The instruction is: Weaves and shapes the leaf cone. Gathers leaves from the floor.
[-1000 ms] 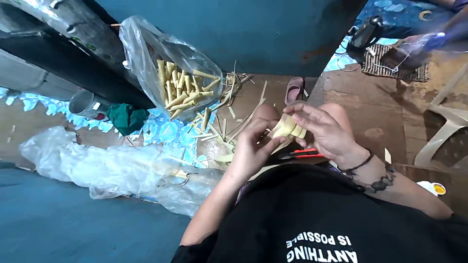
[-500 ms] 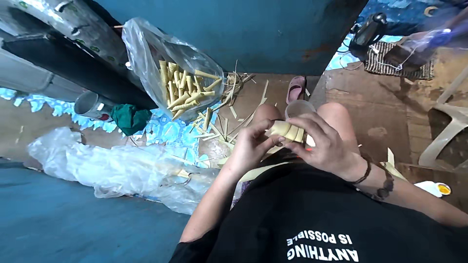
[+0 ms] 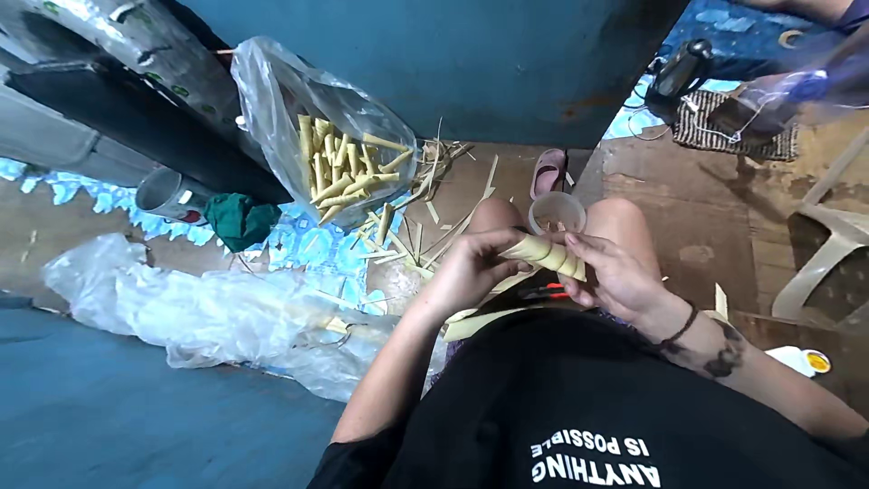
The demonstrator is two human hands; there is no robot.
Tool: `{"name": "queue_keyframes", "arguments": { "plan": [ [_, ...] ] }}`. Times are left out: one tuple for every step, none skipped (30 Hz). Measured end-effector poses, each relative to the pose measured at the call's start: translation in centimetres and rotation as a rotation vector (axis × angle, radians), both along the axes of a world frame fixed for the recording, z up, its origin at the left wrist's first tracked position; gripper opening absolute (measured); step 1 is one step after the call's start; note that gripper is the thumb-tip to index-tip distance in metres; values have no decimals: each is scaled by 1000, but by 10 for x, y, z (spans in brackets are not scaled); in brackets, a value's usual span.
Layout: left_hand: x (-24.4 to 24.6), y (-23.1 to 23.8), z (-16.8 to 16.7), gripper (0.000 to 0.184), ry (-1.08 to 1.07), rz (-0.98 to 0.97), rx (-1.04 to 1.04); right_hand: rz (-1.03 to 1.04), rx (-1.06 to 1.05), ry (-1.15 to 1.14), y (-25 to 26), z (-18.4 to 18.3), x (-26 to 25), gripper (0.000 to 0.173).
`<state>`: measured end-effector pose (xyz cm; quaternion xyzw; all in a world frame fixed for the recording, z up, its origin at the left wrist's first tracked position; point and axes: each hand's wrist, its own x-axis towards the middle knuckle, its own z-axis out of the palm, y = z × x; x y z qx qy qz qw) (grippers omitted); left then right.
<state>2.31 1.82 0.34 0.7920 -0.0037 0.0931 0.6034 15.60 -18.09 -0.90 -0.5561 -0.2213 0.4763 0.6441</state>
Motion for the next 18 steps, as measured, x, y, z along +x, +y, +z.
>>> {"name": "queue_keyframes", "arguments": {
  "plan": [
    [1,1,-1,19,4,6,-18,-20,36,-231,-2,-4,-2,32],
    [1,2,-1,18,13,21,-31,-50,79,-547,-3,-11,-3,30],
    [1,3,-1,18,21,36,-34,-79,119,-818,-4,-18,-3,41],
    [0,3,-1,19,26,45,-32,-98,146,-915,-5,-22,-3,44],
    [1,3,-1,21,38,47,-25,-90,128,-786,-6,-22,-4,38],
    [2,3,-2,23,47,44,-16,-77,91,-473,-6,-18,-4,30],
    [3,3,-3,25,49,34,-12,-72,48,-148,-5,-12,-3,33],
    [3,3,-4,25,48,28,-8,-79,13,27,-5,-10,-2,39],
    [4,3,-5,24,46,32,-3,-88,8,-24,-5,-10,-2,37],
    [4,3,-6,24,46,38,-6,-96,35,-271,-8,-15,-3,30],
    [4,4,-6,23,48,47,-17,-106,70,-607,-10,-21,-3,32],
    [4,5,-6,24,55,55,-26,-121,107,-889,-11,-27,-1,43],
    [3,6,-5,23,63,57,-29,-128,122,-973,-13,-31,0,45],
    [3,5,-5,22,67,54,-27,-115,104,-832,-15,-30,-1,38],
    [3,6,-6,22,68,48,-24,-96,74,-516,-15,-26,-1,29],
    [3,6,-7,22,67,37,-26,-85,31,-185,-15,-21,0,31],
    [3,6,-7,21,69,25,-30,-87,2,-7,-14,-19,1,36],
    [4,6,-8,21,66,15,-35,-95,2,-45,-15,-20,0,35]
  ]
}}
